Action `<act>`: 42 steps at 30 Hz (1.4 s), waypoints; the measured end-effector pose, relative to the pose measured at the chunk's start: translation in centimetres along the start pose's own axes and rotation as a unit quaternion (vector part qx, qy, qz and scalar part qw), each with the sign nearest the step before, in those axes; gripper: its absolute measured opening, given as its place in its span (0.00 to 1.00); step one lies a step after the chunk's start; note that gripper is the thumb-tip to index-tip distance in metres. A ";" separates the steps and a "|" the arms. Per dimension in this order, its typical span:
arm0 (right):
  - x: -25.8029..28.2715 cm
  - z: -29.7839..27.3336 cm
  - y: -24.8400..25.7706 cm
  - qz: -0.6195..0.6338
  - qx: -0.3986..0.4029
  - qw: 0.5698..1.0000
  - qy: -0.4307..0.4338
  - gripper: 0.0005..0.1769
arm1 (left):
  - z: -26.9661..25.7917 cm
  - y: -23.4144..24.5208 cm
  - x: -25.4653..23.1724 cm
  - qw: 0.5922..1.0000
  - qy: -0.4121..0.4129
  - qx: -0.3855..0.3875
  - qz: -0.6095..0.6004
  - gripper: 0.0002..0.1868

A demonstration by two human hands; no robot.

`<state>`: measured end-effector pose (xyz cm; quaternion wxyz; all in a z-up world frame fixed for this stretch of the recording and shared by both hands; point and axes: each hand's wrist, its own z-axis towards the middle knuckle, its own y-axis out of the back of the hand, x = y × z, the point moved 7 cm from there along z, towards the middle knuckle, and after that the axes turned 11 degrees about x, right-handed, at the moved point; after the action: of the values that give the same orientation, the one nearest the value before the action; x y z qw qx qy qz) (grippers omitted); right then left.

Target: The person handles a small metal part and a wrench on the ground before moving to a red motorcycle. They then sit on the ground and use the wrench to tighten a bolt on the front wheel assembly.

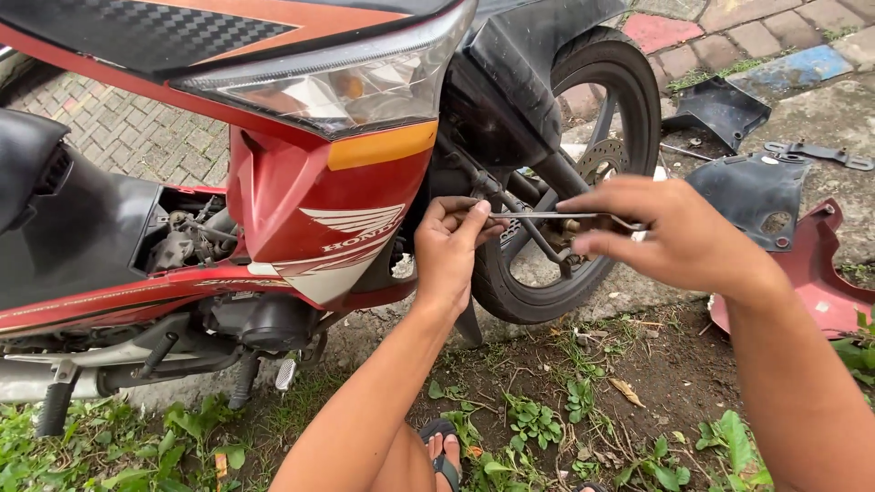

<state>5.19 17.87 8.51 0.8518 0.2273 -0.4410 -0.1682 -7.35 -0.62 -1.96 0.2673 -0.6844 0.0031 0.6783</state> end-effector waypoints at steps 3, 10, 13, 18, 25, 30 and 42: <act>-0.5 -0.6 -1.8 -0.071 0.089 0.993 -0.026 0.18 | -0.8 -0.5 -1.8 0.997 -0.044 -0.002 0.066 0.09; -8.8 -0.9 -7.7 -0.304 -0.047 0.951 0.015 0.06 | -1.7 -1.7 -5.6 0.950 -0.183 0.063 0.245 0.13; -9.4 -0.1 -8.5 -0.275 -0.141 0.951 0.010 0.05 | -1.4 -1.1 -6.1 0.907 -0.207 0.051 0.362 0.17; -8.5 2.5 -9.6 -0.215 -0.160 0.963 -0.009 0.07 | -1.1 -0.9 -5.4 0.859 -0.216 0.059 0.460 0.22; -9.5 3.5 -9.8 -0.266 -0.178 0.947 -0.029 0.07 | -1.3 -1.0 -5.3 0.839 -0.248 0.064 0.480 0.27; -8.9 3.3 -7.3 -0.269 -0.150 0.949 -0.063 0.11 | -1.7 -1.3 -5.8 0.836 -0.254 0.071 0.481 0.28; 2.4 2.8 3.8 -0.329 -0.152 0.929 0.080 0.10 | -2.6 -2.7 -7.1 0.805 -0.245 0.066 0.536 0.23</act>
<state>4.52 19.20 13.64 0.8054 0.2403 -0.2416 -0.4851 -4.50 -1.85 5.45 -0.1023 -0.3660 0.3483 0.8569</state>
